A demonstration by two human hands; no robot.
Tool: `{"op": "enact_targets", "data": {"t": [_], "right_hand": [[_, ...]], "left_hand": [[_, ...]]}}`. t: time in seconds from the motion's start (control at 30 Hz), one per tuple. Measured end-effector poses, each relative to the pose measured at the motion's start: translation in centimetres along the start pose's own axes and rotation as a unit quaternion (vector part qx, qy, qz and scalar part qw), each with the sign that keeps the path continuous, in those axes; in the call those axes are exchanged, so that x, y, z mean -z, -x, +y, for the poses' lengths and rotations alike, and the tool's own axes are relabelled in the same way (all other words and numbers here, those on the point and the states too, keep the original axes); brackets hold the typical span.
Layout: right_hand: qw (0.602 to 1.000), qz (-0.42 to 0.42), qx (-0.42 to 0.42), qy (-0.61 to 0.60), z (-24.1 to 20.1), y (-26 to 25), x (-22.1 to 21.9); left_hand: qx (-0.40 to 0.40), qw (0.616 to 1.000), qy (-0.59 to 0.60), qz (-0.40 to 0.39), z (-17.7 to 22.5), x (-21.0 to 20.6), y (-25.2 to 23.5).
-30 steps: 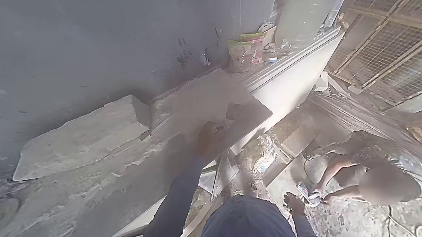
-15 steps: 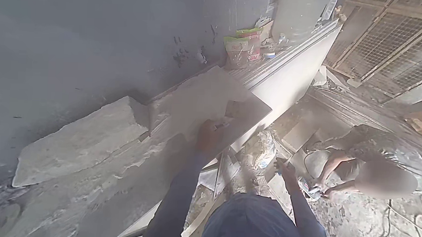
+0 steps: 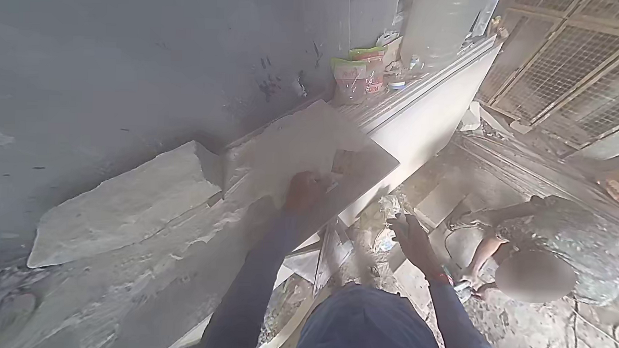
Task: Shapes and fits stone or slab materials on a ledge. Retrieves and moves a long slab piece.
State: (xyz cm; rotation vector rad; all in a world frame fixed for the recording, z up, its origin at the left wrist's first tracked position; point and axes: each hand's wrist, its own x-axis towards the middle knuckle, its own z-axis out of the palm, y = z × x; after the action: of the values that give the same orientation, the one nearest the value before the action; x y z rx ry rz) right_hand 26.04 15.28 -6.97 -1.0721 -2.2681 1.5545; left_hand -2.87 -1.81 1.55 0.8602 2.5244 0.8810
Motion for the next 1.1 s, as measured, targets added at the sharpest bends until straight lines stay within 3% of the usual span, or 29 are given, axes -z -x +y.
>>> {"op": "enact_targets", "data": {"t": [0.07, 0.2, 0.63, 0.8, 1.1], "right_hand": [[0.997, 0.001, 0.035, 0.062, -1.9, 0.0, 0.3], [0.969, 0.067, 0.182, 0.152, -3.7, -0.5, -0.5], [0.921, 0.041, 0.252, 0.295, -9.2, -3.3, -1.1], [0.894, 0.029, 0.241, 0.376, -10.8, -4.3, -1.6], [0.865, 0.031, 0.291, 0.407, -11.3, -5.1, -2.5]], "left_hand": [[-0.003, 0.999, -0.026, -0.026, 0.1, 0.2, -0.7], [-0.008, 0.997, -0.056, -0.061, -0.4, 0.2, -2.1], [0.125, 0.986, -0.054, -0.095, -1.2, 0.5, -3.5], [0.142, 0.985, -0.049, -0.091, -1.5, 0.3, -3.9], [0.125, 0.987, -0.051, -0.087, -1.4, 0.5, -3.0]]}}
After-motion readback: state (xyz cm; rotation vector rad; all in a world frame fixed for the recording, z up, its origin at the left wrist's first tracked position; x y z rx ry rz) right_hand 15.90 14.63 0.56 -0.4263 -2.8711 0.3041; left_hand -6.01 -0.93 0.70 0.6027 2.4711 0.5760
